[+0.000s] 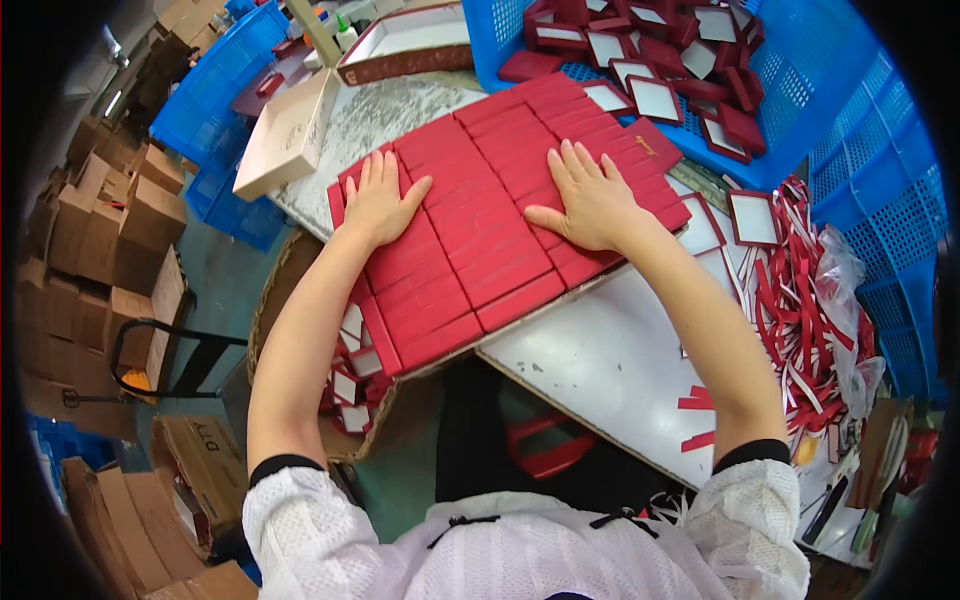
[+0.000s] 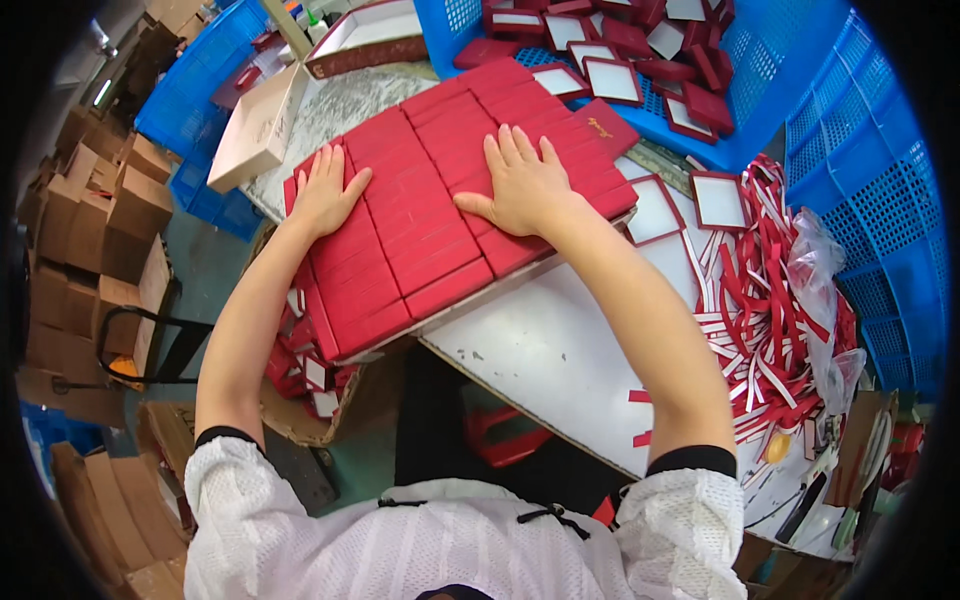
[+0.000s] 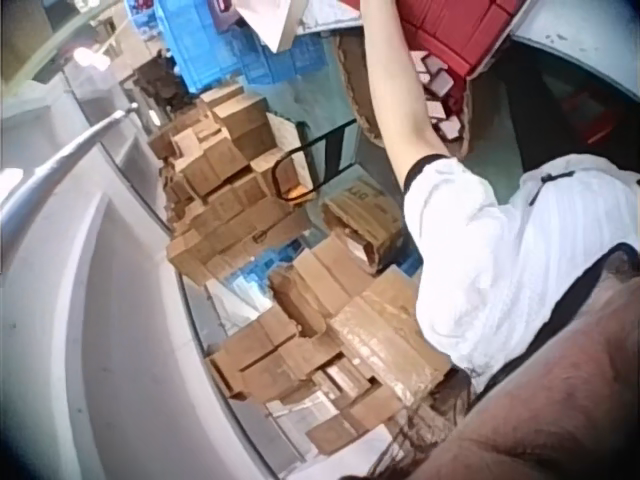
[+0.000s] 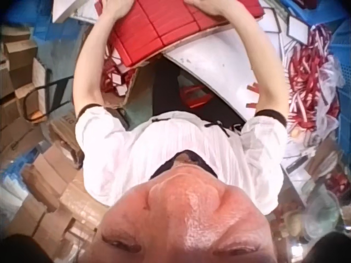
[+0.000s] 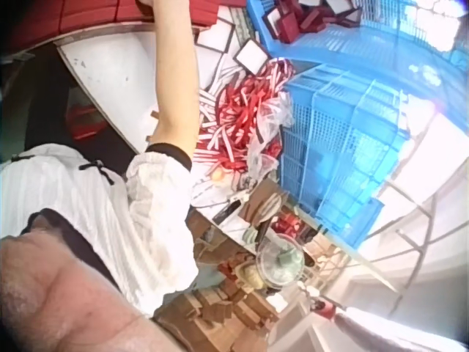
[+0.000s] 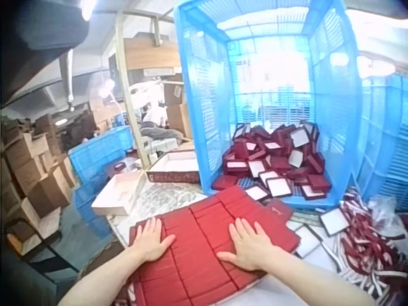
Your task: The person assembles small red rectangular boxes by inserting white paper strips into slots on the box sides. They repeatedly pick up a box, insert the strips, and place the finished unit into a larger cardboard container. The person also stacks completed boxes into a neat grid within the container.
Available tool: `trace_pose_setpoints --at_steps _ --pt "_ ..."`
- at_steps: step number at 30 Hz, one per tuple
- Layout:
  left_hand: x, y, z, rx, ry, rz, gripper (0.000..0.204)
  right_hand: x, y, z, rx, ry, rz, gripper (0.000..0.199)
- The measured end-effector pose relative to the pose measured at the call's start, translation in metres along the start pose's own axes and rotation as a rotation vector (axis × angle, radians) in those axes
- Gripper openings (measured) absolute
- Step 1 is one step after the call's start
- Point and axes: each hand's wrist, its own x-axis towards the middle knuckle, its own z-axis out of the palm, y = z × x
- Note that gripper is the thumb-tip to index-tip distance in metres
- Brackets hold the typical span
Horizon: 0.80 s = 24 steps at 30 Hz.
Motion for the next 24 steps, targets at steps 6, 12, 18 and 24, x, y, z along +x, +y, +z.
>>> trace_pose_setpoints --at_steps 6,12,18,24 --pt "0.044 0.053 -0.031 -0.061 0.307 0.274 0.076 0.076 0.025 -0.024 -0.031 0.657 -0.103 0.072" --pt "0.067 0.085 0.01 -0.07 0.091 0.3 0.072 0.109 0.03 0.029 0.048 0.167 -0.034 0.068" --pt "0.066 0.083 0.011 -0.052 0.11 0.311 0.072 0.117 0.027 0.016 0.072 0.166 -0.024 0.069" --pt "0.068 0.082 0.011 -0.097 0.184 0.347 0.069 0.128 0.024 0.025 0.071 0.129 -0.078 0.069"
